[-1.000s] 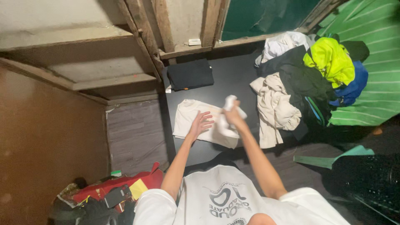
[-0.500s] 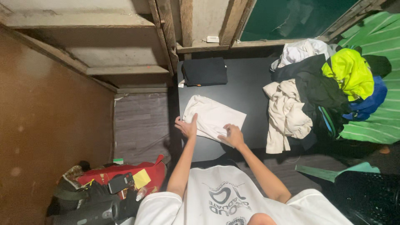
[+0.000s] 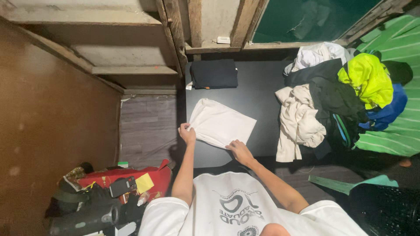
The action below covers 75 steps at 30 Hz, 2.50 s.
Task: The person empties a laundry basket onto a table and folds several items of clothing one by one, including a two-toned t-shirt, a black t-shirt, a white t-shirt, neon shorts, and black pants. The folded items are stacked on the table.
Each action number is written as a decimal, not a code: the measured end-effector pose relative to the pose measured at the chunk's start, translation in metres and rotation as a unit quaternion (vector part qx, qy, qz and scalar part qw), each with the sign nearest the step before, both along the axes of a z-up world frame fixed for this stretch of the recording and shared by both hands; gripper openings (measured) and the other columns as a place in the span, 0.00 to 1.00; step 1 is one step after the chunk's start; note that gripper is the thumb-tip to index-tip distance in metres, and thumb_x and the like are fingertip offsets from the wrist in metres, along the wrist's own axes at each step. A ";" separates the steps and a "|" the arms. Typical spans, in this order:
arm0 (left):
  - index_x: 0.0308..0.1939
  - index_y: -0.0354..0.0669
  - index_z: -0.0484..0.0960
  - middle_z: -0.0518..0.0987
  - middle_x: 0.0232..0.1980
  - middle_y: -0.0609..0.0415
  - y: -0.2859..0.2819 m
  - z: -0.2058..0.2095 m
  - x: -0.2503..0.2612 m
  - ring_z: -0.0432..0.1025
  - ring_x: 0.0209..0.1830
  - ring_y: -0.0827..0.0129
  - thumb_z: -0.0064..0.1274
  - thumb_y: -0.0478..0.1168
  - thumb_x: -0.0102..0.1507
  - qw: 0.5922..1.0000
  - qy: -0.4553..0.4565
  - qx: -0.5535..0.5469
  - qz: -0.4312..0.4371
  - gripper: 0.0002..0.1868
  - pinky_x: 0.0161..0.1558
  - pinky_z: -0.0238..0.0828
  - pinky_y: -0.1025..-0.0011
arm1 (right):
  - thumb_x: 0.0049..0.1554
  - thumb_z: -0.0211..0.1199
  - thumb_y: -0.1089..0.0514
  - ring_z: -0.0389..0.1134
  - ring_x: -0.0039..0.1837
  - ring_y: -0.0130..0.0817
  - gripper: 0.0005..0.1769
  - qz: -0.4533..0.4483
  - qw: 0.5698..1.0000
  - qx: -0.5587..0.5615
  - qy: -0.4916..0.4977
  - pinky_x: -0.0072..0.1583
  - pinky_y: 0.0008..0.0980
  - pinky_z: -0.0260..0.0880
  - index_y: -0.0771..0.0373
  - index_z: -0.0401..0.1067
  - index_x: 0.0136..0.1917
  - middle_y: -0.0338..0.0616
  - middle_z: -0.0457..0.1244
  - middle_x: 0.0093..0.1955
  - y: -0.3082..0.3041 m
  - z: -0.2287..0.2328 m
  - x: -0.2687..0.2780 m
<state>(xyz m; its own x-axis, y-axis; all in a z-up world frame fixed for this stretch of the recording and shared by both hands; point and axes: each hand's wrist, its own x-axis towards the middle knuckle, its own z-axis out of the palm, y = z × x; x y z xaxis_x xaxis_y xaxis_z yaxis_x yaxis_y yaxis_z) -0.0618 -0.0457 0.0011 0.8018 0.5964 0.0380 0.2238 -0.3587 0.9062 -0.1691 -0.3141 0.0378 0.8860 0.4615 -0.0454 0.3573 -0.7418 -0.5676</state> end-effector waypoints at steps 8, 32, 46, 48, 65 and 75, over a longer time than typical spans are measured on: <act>0.52 0.46 0.71 0.66 0.55 0.42 -0.014 0.031 -0.021 0.68 0.56 0.44 0.70 0.50 0.51 0.969 0.206 0.110 0.081 0.31 0.45 0.68 0.46 | 0.60 0.64 0.54 0.60 0.65 0.61 0.31 -0.336 0.929 0.011 -0.159 0.66 0.49 0.60 0.72 0.64 0.72 0.67 0.59 0.68 -0.037 0.001 0.050; 0.35 0.30 0.86 0.83 0.36 0.33 -0.123 0.024 -0.127 0.79 0.41 0.42 0.57 0.78 0.51 0.847 0.380 0.144 -0.342 0.46 0.46 0.76 0.52 | 0.43 0.83 0.50 0.72 0.38 0.30 0.27 -0.476 0.841 0.170 0.191 0.44 0.28 0.73 0.67 0.75 0.48 0.46 0.72 0.38 -0.072 -0.002 0.001; 0.38 0.38 0.84 0.82 0.32 0.45 -0.023 0.008 -0.166 0.80 0.30 0.59 0.66 0.38 0.53 0.957 0.139 -0.006 -0.255 0.12 0.38 0.77 0.65 | 0.57 0.69 0.53 0.70 0.35 0.26 0.16 -0.319 0.814 0.205 0.440 0.39 0.29 0.74 0.69 0.79 0.38 0.42 0.71 0.35 -0.055 -0.005 -0.041; 0.30 0.43 0.87 0.79 0.37 0.46 -0.018 0.016 -0.187 0.77 0.37 0.55 0.60 0.33 0.55 0.964 0.104 0.081 -0.231 0.02 0.42 0.75 0.62 | 0.57 0.69 0.52 0.70 0.35 0.25 0.15 -0.296 0.822 0.190 0.448 0.40 0.28 0.73 0.67 0.80 0.39 0.41 0.72 0.36 -0.054 -0.005 -0.049; 0.49 0.40 0.81 0.76 0.55 0.45 -0.129 0.011 0.071 0.70 0.57 0.52 0.58 0.46 0.59 0.814 -0.046 0.374 -0.443 0.18 0.54 0.68 0.55 | 0.54 0.73 0.49 0.71 0.36 0.27 0.18 -0.180 0.898 0.083 0.394 0.43 0.29 0.70 0.67 0.79 0.34 0.42 0.71 0.32 -0.071 -0.012 -0.031; 0.49 0.42 0.83 0.81 0.49 0.41 -0.152 -0.008 0.135 0.73 0.54 0.45 0.46 0.52 0.69 0.792 0.135 0.268 -0.531 0.19 0.53 0.67 0.48 | 0.54 0.71 0.51 0.72 0.36 0.26 0.16 -0.237 0.869 0.137 0.413 0.42 0.28 0.72 0.65 0.77 0.34 0.40 0.72 0.33 -0.065 -0.017 -0.044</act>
<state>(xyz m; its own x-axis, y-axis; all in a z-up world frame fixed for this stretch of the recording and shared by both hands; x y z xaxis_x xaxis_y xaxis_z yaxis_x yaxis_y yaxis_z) 0.0730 -0.1977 -0.0070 0.8627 -0.4638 -0.2017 -0.3023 -0.7926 0.5294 -0.2130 -0.3794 0.0208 0.6974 0.1474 -0.7014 -0.5644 -0.4903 -0.6641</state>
